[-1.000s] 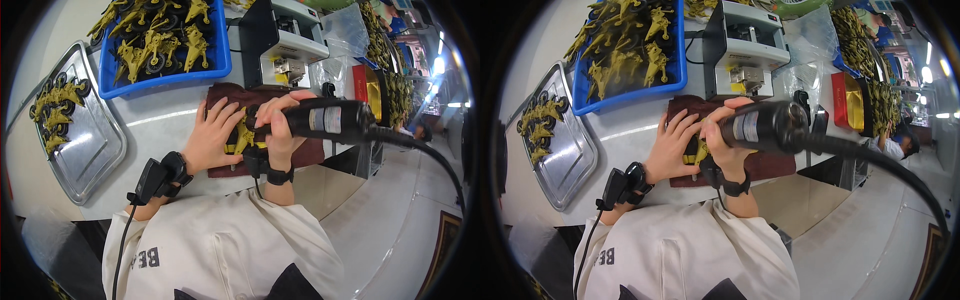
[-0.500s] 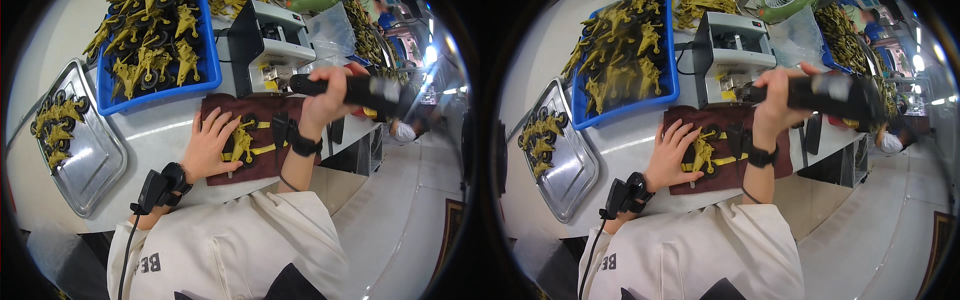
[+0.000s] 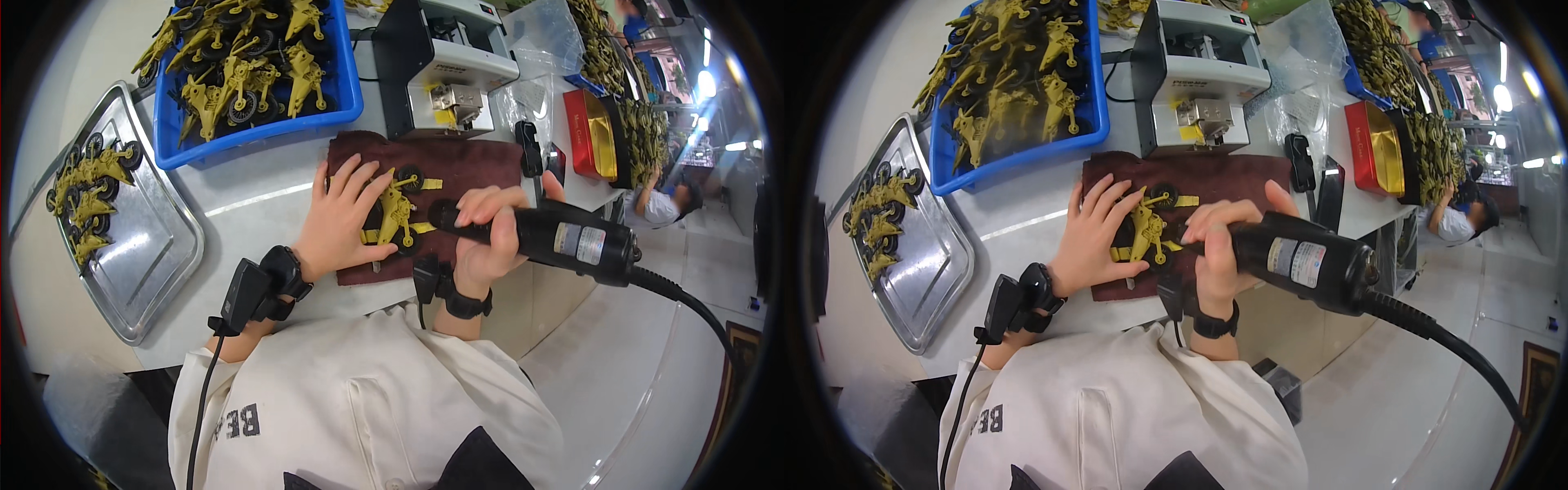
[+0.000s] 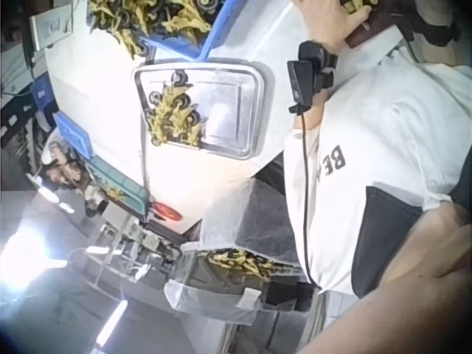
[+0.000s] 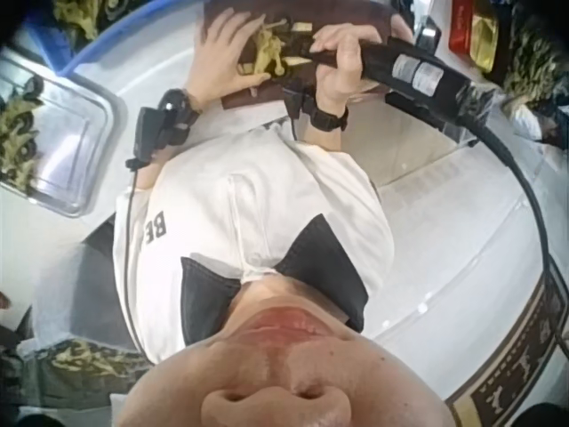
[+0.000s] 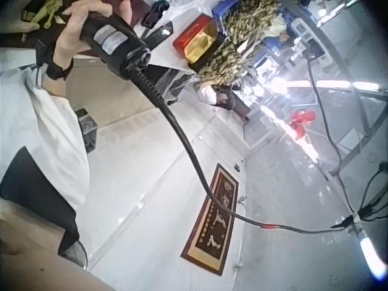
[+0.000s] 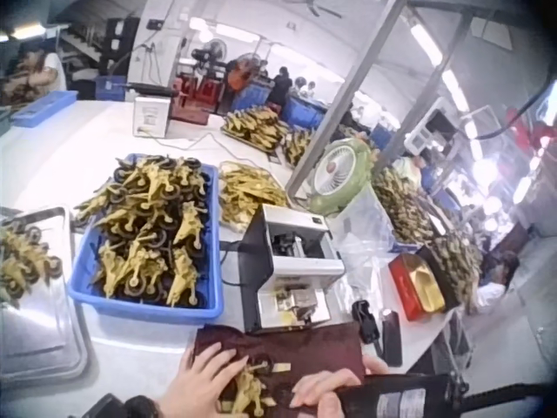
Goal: Assembling small yellow toy motorcycles using an electric screwdriver at a production workbench.
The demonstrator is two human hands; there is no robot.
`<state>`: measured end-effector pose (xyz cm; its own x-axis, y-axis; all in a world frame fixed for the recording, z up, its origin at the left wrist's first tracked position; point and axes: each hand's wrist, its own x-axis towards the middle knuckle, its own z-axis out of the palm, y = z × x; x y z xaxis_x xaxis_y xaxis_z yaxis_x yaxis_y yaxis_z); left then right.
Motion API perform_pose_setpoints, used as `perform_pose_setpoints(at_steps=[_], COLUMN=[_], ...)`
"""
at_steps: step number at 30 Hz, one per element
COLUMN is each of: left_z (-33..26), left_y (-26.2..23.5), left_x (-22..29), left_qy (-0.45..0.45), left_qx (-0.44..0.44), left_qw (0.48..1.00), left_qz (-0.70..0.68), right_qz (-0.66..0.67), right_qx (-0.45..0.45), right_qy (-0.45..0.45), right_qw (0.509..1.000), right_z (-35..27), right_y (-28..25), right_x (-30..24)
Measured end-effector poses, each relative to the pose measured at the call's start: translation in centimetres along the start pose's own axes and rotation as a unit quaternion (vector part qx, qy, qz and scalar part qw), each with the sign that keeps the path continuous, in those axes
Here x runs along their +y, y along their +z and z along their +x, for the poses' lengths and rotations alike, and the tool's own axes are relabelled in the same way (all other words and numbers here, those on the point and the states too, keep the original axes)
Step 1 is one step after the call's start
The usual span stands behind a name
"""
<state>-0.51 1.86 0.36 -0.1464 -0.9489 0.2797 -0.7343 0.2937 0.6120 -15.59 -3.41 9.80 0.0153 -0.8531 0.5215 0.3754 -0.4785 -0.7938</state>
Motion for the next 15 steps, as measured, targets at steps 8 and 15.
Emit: perform_pose_setpoints(at_steps=[8, 15], left_z=[0.0, 0.1], left_y=[0.1, -0.1], left_x=[0.2, 0.1], left_qy=[-0.007, -0.011], left_qx=[-0.012, -0.018], left_qw=[1.000, 1.000], left_qz=[-0.003, -0.011], right_qz=[-0.093, -0.107], right_qx=[0.023, 0.015], right_qy=[-0.014, 0.054], right_qw=[0.995, 0.993], right_z=[3.0, 3.7], right_y=[-0.1, 0.0], right_x=[2.2, 3.9])
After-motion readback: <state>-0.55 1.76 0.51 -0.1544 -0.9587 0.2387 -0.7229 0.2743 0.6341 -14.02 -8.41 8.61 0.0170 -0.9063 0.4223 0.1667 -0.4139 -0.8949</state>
